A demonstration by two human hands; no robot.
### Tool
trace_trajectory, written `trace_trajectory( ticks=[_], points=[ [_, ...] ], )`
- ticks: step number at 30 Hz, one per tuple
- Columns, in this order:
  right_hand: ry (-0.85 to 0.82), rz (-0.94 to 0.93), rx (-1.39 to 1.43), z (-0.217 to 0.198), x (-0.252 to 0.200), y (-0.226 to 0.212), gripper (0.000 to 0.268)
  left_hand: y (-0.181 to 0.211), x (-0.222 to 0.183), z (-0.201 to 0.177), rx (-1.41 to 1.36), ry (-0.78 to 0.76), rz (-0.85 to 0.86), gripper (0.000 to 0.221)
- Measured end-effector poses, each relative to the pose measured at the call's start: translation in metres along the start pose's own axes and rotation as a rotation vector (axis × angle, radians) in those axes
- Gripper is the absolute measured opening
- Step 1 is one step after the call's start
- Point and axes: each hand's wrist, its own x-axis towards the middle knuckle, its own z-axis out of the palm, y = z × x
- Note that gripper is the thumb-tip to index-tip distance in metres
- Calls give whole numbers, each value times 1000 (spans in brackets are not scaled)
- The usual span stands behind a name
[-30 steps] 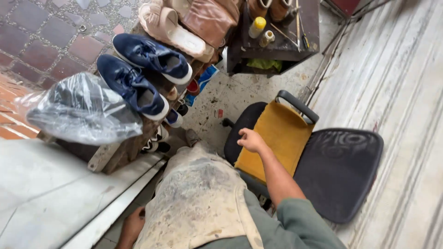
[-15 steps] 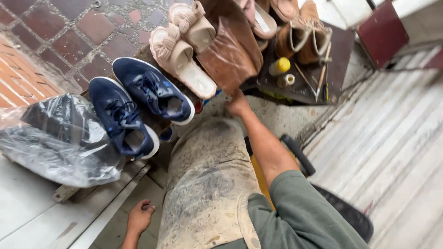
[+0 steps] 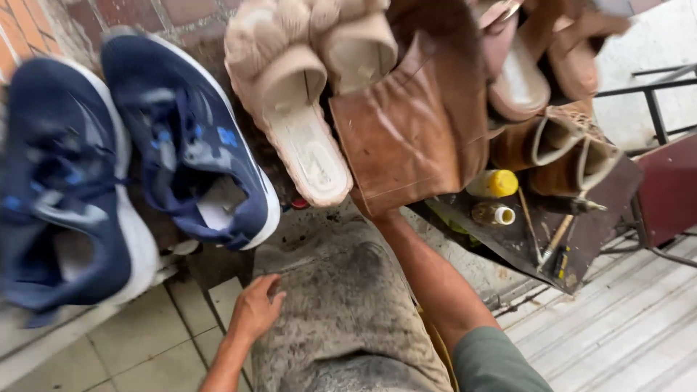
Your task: Using a prying tool to remove the old inner lining and insole from a wedge-heeled shoe.
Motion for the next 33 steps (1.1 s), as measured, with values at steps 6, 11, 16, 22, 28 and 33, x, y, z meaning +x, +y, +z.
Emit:
trace_trajectory(
  ticks=[6, 11, 16, 22, 28, 33],
  points=[
    [119, 84, 91, -16, -26, 4, 51, 16, 33, 40, -60, 323, 392, 41],
    [127, -362, 393, -69, -116, 28, 41, 88, -41, 72, 186, 1138, 1046, 31],
    [-335, -448, 302, -136, -201, 5, 22, 137, -97, 154, 336, 853, 1146, 85],
    [-502, -509, 148, -149, -275, 34, 71, 148, -96, 214, 96, 326, 749, 94],
    [160, -197, -136, -237, -266, 135, 40, 123, -102, 207, -297, 803, 727, 95],
    [500, 147, -631, -294, -262, 316, 35, 48, -56, 227, -456, 1065, 629, 82]
  ],
)
